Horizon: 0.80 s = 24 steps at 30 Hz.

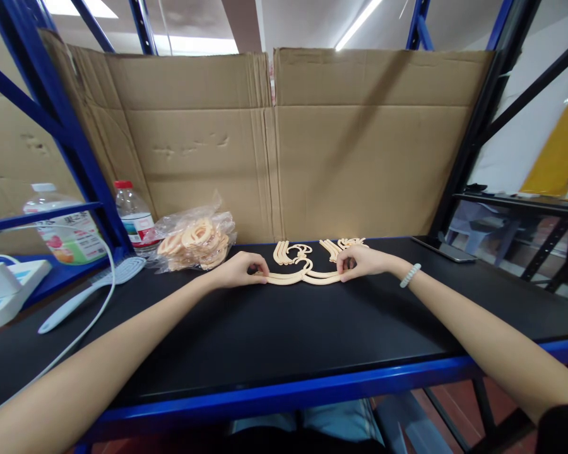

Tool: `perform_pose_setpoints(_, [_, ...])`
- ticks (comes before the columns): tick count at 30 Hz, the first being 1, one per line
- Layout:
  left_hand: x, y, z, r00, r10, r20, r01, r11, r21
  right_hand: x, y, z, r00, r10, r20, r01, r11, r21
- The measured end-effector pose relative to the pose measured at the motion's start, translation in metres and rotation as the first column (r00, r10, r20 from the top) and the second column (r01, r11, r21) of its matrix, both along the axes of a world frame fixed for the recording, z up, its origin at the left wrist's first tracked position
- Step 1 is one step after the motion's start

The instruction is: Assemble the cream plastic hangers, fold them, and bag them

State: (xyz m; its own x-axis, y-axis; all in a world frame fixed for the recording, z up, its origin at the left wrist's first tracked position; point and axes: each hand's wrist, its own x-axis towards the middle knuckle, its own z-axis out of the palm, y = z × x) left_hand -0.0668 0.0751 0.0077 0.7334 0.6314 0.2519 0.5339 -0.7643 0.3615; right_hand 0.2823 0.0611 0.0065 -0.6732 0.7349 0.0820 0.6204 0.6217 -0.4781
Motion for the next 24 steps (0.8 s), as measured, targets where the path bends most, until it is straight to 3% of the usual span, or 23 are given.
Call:
perform_pose_setpoints(10, [0.0009,-0.0018,0.0030,0.997,-0.071,0.012,0.072,0.996,-0.057,0.0009,-0.0006,0.0016,0.999,0.008,0.032,-0.007,1.000,-0.016])
perform_pose_setpoints(24, [0.0011,-0.0024,0.0026,0.999,-0.040,0.030,0.042,0.996,-0.076,0.0011,-0.0003,-0.0002,0.999,-0.003,0.039,0.002,1.000,0.015])
